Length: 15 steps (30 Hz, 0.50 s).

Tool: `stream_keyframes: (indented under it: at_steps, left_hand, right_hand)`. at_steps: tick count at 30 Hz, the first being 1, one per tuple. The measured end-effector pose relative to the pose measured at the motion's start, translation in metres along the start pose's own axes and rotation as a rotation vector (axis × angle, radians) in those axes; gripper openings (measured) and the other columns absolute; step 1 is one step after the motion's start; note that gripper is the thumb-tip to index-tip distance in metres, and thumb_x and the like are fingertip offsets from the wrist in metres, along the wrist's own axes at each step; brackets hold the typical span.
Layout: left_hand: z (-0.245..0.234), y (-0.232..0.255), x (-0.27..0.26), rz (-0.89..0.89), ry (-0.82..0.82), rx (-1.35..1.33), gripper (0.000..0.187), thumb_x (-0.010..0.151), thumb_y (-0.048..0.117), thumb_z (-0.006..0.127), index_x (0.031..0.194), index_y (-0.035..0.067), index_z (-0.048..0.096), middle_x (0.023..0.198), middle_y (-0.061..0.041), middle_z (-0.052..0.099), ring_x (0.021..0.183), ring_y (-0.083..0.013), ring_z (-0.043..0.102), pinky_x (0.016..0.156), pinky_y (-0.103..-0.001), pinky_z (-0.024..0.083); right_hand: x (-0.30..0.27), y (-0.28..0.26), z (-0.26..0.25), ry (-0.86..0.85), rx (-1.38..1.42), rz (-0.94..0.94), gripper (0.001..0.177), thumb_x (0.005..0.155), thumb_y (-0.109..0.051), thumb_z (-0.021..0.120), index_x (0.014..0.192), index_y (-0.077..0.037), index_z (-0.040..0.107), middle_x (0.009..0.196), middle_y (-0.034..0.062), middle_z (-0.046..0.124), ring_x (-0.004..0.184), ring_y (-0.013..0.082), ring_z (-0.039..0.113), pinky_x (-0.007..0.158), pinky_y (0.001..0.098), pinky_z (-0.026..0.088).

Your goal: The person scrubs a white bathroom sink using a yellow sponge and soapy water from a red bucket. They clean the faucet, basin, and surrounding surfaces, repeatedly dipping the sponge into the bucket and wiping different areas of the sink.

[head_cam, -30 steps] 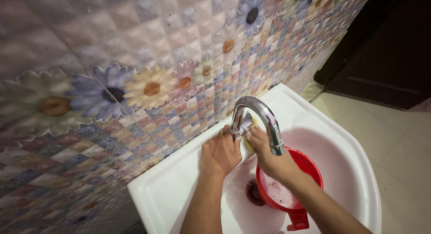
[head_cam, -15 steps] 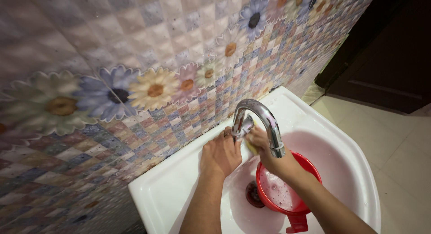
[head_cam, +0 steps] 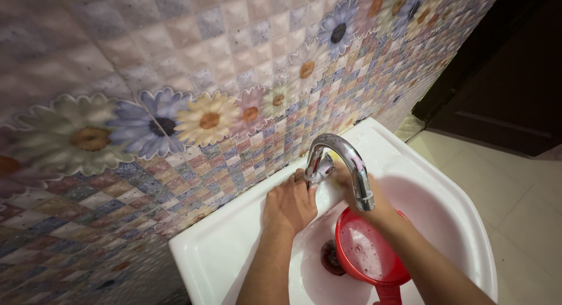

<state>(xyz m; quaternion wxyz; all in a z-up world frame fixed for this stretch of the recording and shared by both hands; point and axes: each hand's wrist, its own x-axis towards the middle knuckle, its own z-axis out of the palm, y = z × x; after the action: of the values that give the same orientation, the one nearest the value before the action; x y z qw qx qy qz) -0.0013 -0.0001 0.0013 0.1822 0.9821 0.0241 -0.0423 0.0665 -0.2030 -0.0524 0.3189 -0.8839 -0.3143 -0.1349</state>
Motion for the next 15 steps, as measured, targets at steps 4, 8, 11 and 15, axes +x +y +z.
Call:
stream_keyframes:
  at_steps: [4, 8, 11, 15]
  left_hand:
    - [-0.001, 0.001, -0.001, -0.001, -0.007, -0.026, 0.050, 0.100, 0.041, 0.045, 0.133, 0.003, 0.052, 0.120, -0.022, 0.067, 0.105, -0.0389, 0.068, 0.092, -0.050, 0.054]
    - [0.000, -0.001, 0.002, 0.004, 0.001, -0.002, 0.051, 0.101, 0.040, 0.045, 0.135, 0.003, 0.051, 0.122, -0.022, 0.066, 0.105, -0.0405, 0.068, 0.092, -0.051, 0.054]
    - [0.002, -0.001, 0.002, 0.019, 0.039, 0.006, 0.053, 0.101, 0.041, 0.045, 0.136, 0.001, 0.050, 0.121, -0.022, 0.066, 0.104, -0.0408, 0.068, 0.092, -0.051, 0.053]
    - [-0.004, 0.002, -0.001, -0.011, -0.013, -0.041, 0.050, 0.100, 0.041, 0.045, 0.132, 0.003, 0.053, 0.122, -0.020, 0.067, 0.107, -0.0385, 0.068, 0.093, -0.050, 0.054]
  right_hand:
    - [-0.025, 0.005, -0.022, -0.145, 0.073, 0.153, 0.039, 0.081, -0.006, 0.070, 0.120, -0.012, 0.074, 0.114, 0.0170, 0.077, 0.104, 0.0317, 0.076, 0.093, 0.0391, 0.058]
    - [-0.008, 0.062, -0.034, 0.004, -0.082, 0.426, 0.031, 0.089, -0.007, 0.068, 0.119, -0.010, 0.075, 0.132, 0.0130, 0.071, 0.109, 0.0312, 0.074, 0.098, 0.0385, 0.055]
    - [0.013, 0.089, -0.022, 0.069, -0.196, 0.230, 0.035, 0.088, -0.008, 0.065, 0.122, -0.009, 0.074, 0.133, 0.0160, 0.071, 0.110, 0.0357, 0.070, 0.099, 0.0420, 0.053]
    - [0.018, 0.042, -0.011, -0.118, 0.042, 0.448, 0.034, 0.093, -0.021, 0.063, 0.124, -0.009, 0.071, 0.112, 0.0234, 0.076, 0.101, 0.0363, 0.075, 0.093, 0.0435, 0.058]
